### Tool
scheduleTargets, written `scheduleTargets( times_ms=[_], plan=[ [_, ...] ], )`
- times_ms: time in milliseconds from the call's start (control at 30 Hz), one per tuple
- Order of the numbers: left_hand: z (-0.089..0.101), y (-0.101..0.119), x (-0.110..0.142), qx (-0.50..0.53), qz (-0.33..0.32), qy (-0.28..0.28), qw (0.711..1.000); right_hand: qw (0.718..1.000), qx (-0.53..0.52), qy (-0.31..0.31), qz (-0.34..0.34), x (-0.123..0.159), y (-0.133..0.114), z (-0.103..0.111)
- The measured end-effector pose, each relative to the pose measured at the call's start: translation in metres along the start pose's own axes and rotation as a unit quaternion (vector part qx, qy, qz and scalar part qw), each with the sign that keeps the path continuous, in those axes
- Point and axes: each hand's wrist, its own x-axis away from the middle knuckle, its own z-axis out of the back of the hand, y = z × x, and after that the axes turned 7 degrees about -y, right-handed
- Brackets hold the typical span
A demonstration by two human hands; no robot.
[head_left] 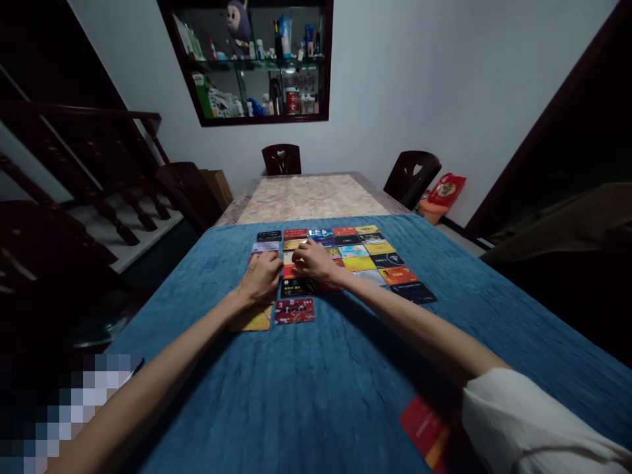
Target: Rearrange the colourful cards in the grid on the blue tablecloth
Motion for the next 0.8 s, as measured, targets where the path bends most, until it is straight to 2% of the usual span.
scheduleTargets(
  times_ms=[167,400,567,800],
  plan=[
    [-0.006,0.038,0.002,0.011,-0.055,0.01,0.998,1.0,-0.004,0.02,0.007,0.035,0.017,-0.005],
    [-0.012,0.086,0.006,0.033,-0.138,0.032,0.989,0.994,-0.03,0.091,0.06,0.092,0.04,-0.011],
    [-0.012,0.121,0.014,0.054,-0.19,0.046,0.979,0.988,-0.053,0.124,0.077,0.138,0.046,-0.009],
    [-0.011,0.162,0.026,0.059,-0.229,0.04,0.971,0.983,-0.072,0.132,0.106,0.195,0.05,-0.003]
  ],
)
